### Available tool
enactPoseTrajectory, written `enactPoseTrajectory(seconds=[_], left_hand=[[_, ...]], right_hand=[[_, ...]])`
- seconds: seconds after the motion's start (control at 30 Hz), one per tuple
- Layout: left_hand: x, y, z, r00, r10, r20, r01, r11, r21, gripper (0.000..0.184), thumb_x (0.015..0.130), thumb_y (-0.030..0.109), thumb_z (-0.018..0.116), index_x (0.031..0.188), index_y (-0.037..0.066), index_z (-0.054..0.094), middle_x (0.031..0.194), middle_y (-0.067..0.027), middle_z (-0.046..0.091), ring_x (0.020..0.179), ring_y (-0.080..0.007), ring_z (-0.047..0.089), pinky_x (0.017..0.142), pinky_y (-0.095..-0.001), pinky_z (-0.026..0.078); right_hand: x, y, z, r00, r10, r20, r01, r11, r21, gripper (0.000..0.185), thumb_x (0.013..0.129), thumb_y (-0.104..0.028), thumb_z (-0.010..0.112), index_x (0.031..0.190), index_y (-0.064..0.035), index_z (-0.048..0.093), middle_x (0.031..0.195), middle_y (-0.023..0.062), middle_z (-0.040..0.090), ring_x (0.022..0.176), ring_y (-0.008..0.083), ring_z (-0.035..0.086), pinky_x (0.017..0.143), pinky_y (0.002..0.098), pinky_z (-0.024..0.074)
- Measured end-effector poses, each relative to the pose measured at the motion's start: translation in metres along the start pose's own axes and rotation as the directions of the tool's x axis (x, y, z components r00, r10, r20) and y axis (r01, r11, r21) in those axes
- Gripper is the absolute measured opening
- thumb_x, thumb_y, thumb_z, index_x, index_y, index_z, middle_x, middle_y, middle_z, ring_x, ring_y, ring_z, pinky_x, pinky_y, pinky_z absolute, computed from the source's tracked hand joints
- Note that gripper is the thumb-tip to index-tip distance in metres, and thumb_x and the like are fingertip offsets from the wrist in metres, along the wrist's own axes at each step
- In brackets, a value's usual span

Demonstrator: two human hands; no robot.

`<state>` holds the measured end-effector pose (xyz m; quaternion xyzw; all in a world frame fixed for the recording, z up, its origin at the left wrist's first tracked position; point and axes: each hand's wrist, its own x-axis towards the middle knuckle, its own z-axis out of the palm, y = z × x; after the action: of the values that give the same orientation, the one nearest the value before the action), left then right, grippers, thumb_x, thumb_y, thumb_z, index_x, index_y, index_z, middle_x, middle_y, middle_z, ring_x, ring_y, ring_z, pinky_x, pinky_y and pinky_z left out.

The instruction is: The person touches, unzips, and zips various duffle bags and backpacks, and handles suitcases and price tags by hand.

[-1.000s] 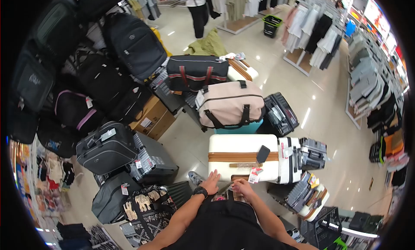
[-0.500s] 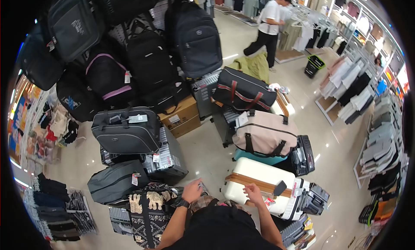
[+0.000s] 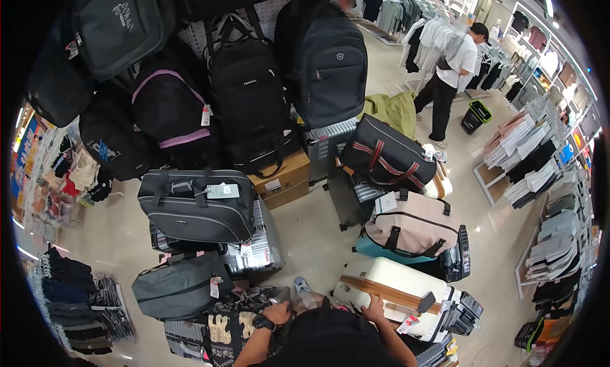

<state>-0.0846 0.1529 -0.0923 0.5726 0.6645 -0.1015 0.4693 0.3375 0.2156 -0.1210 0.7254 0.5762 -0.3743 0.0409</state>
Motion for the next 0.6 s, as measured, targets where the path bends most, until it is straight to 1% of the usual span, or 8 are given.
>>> enactPoseTrajectory(seconds=[0.1, 0.13, 0.17, 0.23, 0.33, 0.4, 0.5, 0.6], left_hand=[[0.026, -0.01, -0.008, 0.985, 0.113, 0.132, -0.11, 0.994, -0.025, 0.059, 0.096, 0.034, 0.06, 0.149, 0.01, 0.053, 0.128, -0.0301, 0.07, 0.124, -0.0466, 0.065, 0.105, -0.0554, 0.053], [0.035, -0.015, -0.013, 0.978, 0.179, 0.105, -0.176, 0.984, -0.033, 0.062, 0.096, 0.036, 0.06, 0.152, 0.01, 0.052, 0.129, -0.0291, 0.069, 0.124, -0.047, 0.065, 0.105, -0.0541, 0.053], [0.041, -0.014, -0.027, 0.977, 0.184, 0.107, -0.181, 0.983, -0.037, 0.062, 0.096, 0.036, 0.06, 0.152, 0.01, 0.052, 0.129, -0.0291, 0.069, 0.124, -0.047, 0.065, 0.105, -0.0541, 0.053], [0.044, 0.001, -0.075, 0.989, 0.122, 0.086, -0.121, 0.992, -0.021, 0.062, 0.099, 0.039, 0.061, 0.154, 0.01, 0.05, 0.144, -0.0278, 0.061, 0.131, -0.0462, 0.06, 0.108, -0.0531, 0.05], [0.053, 0.006, -0.125, 0.996, 0.07, -0.064, -0.072, 0.997, -0.032, 0.061, 0.099, 0.039, 0.061, 0.153, 0.012, 0.051, 0.142, -0.0257, 0.062, 0.129, -0.0456, 0.061, 0.104, -0.0534, 0.052], [0.049, 0.011, -0.159, 0.976, 0.071, -0.205, -0.088, 0.993, -0.075, 0.06, 0.1, 0.038, 0.06, 0.152, 0.01, 0.051, 0.137, -0.0253, 0.063, 0.126, -0.0462, 0.061, 0.104, -0.053, 0.052], [0.057, 0.008, -0.178, 0.946, 0.09, -0.313, -0.142, 0.979, -0.148, 0.057, 0.097, 0.035, 0.06, 0.148, 0.009, 0.056, 0.137, -0.023, 0.066, 0.122, -0.0451, 0.065, 0.103, -0.0534, 0.054], [0.065, 0.002, -0.182, 0.962, 0.082, -0.259, -0.121, 0.983, -0.137, 0.06, 0.099, 0.038, 0.06, 0.151, 0.009, 0.054, 0.139, -0.0241, 0.065, 0.124, -0.0447, 0.065, 0.105, -0.0525, 0.053]], right_hand=[[0.002, -0.015, -0.004, 0.999, 0.049, 0.006, -0.049, 0.999, -0.022, 0.087, 0.085, -0.032, 0.079, 0.16, -0.012, 0.04, 0.164, 0.0343, 0.027, 0.148, 0.0535, 0.038, 0.119, 0.0554, 0.0418], [0.003, -0.02, -0.006, 0.997, 0.074, 0.01, -0.074, 0.997, -0.004, 0.087, 0.085, -0.032, 0.078, 0.16, -0.0107, 0.04, 0.163, 0.0352, 0.027, 0.147, 0.0538, 0.039, 0.119, 0.0542, 0.0421], [0.005, -0.026, -0.008, 0.995, 0.099, 0.016, -0.099, 0.995, 0.013, 0.087, 0.085, -0.032, 0.078, 0.16, -0.0093, 0.04, 0.163, 0.036, 0.027, 0.146, 0.054, 0.041, 0.119, 0.053, 0.0424], [0.011, -0.028, -0.005, 0.995, 0.097, 0.013, -0.097, 0.995, 0.013, 0.089, 0.084, -0.036, 0.078, 0.16, -0.0112, 0.039, 0.161, 0.0369, 0.029, 0.149, 0.0531, 0.038, 0.118, 0.0554, 0.0429], [0.024, -0.033, -0.008, 0.983, 0.131, 0.127, -0.115, 0.986, -0.123, 0.1, 0.08, -0.045, 0.078, 0.164, -0.013, 0.033, 0.158, 0.0482, 0.026, 0.149, 0.056, 0.037, 0.118, 0.0517, 0.0443], [0.033, -0.03, -0.011, 0.979, 0.117, 0.165, -0.094, 0.985, -0.141, 0.102, 0.08, -0.045, 0.078, 0.165, -0.0141, 0.031, 0.157, 0.0486, 0.026, 0.146, 0.0569, 0.041, 0.117, 0.0524, 0.0453], [0.046, -0.012, -0.006, 0.974, 0.086, 0.211, -0.049, 0.984, -0.173, 0.105, 0.08, -0.044, 0.078, 0.167, -0.0161, 0.027, 0.155, 0.0499, 0.027, 0.137, 0.0595, 0.05, 0.115, 0.0531, 0.0478], [0.047, -0.014, -0.005, 0.96, 0.155, 0.231, -0.129, 0.984, -0.122, 0.107, 0.078, -0.041, 0.081, 0.167, -0.0163, 0.027, 0.156, 0.0506, 0.025, 0.139, 0.0611, 0.047, 0.117, 0.0514, 0.0466]])
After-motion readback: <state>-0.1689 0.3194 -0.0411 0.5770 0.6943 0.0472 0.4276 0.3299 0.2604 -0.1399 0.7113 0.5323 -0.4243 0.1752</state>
